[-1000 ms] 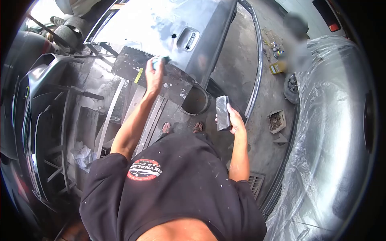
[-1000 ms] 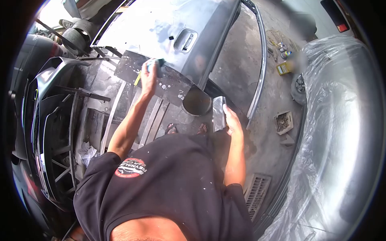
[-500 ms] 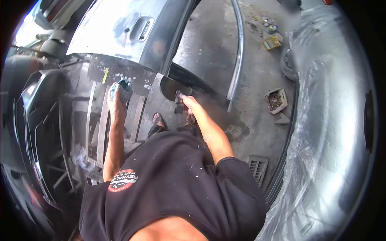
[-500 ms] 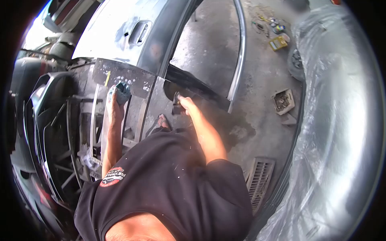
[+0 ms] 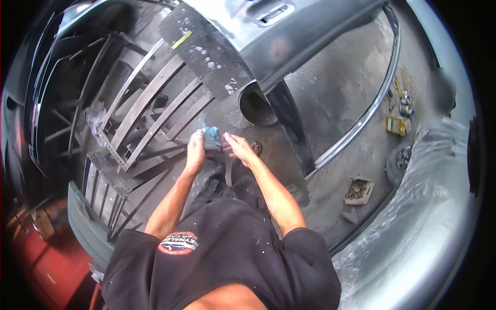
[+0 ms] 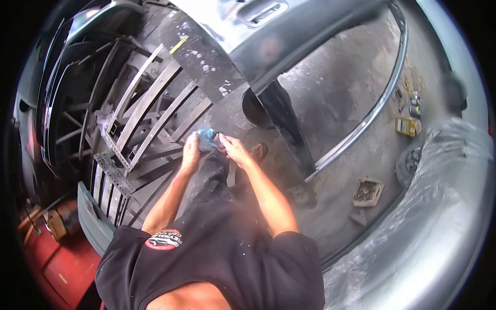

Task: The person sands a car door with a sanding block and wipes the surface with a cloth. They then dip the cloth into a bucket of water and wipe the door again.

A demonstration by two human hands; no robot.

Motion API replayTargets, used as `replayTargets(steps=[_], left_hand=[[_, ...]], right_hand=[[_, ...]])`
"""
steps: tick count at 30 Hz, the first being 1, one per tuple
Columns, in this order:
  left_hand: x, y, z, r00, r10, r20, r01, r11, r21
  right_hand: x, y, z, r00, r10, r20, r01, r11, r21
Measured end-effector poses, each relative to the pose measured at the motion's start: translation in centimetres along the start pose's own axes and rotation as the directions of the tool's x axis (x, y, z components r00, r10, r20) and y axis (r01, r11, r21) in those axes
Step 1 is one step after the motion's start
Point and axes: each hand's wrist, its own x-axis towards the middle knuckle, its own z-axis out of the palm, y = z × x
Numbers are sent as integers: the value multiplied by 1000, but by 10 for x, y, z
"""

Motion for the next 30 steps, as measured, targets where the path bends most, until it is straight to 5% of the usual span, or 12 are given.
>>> replayTargets(steps=[4, 7, 9, 12, 14, 16, 19, 22, 25, 29, 30], left_hand=[[-16, 5, 18, 960, -264, 95, 272, 958, -92], [-15, 6, 21, 941, -273, 200, 300, 946, -120], [10, -53, 7, 962, -118, 246, 117, 993, 20], [0, 2, 12, 943, -145, 298, 131, 989, 65], [-2, 37, 8, 952, -46, 301, -33, 967, 251], [16, 22, 1, 904, -79, 420, -5, 981, 195], [37, -3, 6, 908, -44, 417, -99, 944, 314], [56, -31, 25, 918, -159, 364, 105, 981, 164], [83, -43, 45, 932, -212, 295, 165, 970, 177], [102, -86, 54, 945, -307, 117, 311, 950, -25], [107, -113, 52, 968, -232, 91, 230, 973, 27]], right_hand=[[6, 25, 2, 985, -175, -6, 174, 982, -79], [0, 31, -3, 994, -80, -71, 62, 973, -220], [-4, 23, 0, 995, -43, -86, 26, 981, -190], [-1, 28, 10, 983, -113, -145, 96, 988, -119], [13, 42, 7, 954, -196, -228, 178, 979, -98], [26, 57, -2, 902, -260, -346, 240, 966, -100], [45, 64, -12, 745, -340, -573, 326, 936, -131], [60, 66, -35, 648, -329, -686, 241, 944, -225], [105, 93, -72, 520, -544, -659, 185, 825, -535], [162, 66, -92, 550, -255, -795, 214, 964, -161], [184, 73, -107, 550, -249, -797, 190, 967, -172]])
